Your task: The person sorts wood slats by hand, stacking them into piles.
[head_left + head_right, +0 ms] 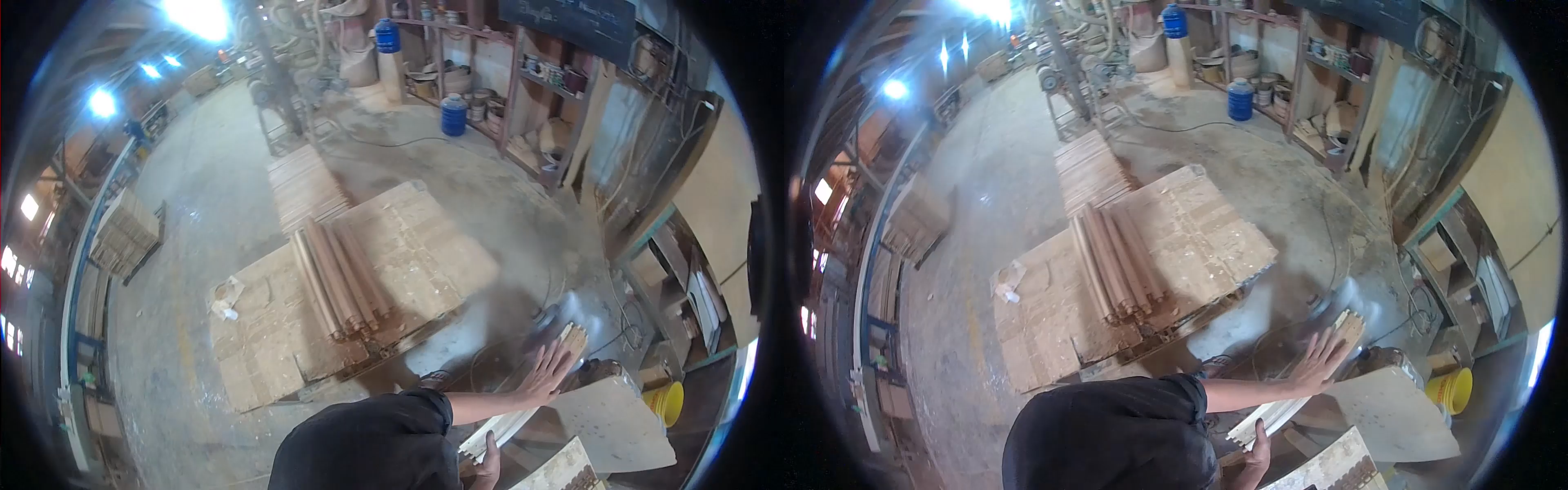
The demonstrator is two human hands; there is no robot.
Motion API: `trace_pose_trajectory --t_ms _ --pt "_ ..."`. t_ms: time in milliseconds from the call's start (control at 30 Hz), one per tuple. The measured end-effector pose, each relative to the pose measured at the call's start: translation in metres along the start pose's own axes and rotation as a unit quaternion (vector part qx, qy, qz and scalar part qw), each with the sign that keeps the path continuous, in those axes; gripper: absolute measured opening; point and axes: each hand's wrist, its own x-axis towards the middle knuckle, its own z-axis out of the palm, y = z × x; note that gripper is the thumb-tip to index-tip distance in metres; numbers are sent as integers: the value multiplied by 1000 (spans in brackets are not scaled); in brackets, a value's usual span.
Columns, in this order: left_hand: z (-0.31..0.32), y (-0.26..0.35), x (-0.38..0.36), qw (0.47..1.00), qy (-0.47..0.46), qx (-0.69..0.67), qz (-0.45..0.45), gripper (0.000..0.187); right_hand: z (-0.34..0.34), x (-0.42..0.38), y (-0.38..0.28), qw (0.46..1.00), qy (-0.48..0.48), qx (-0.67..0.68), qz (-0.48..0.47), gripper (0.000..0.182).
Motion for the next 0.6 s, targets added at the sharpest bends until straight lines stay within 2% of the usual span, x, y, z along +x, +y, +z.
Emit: trace_pose_trajectory --t_ms 67,133,167,233,267,300,333,400,433,467,500,567,600 --pt "-11 17 -17 995 39 -4 -94 106 13 -26 -2 997 38 -54 -36 60" --pt "-13 14 -32 976 59 -97 -185 100 5 -42 14 997 53 -44 -43 65" --pt "-7 16 -42 964 44 -147 -217 97 8 -53 19 988 107 -101 -45 65" --pt "-24 15 -49 958 48 -171 -227 89 26 -100 10 973 145 -180 -22 49" --pt "-43 20 -57 938 -1 -277 -206 88 -4 -98 42 976 72 -177 -104 48" --pt "-39 19 -67 922 -39 -328 -201 92 -18 -106 64 965 93 -235 -72 57" --pt "-39 22 -81 901 -74 -378 -198 97 -3 -137 53 972 77 -218 -48 63" --pt "-31 29 -104 851 -146 -461 -203 107 10 -165 83 973 163 -144 -73 70" --pt "-34 46 -110 849 -163 -477 -158 106 15 -185 86 987 108 -56 -108 70" --pt "-32 60 -117 807 -206 -528 -167 101 23 -212 81 983 133 -69 -107 71" --pt "-29 73 -122 763 -239 -571 -185 96 25 -228 90 971 169 -89 -143 74" --pt "-37 109 -126 680 -348 -619 -185 84 27 -257 124 952 261 -75 -142 80" --pt "-32 120 -128 626 -387 -642 -215 74 26 -272 137 933 308 -107 -153 77"
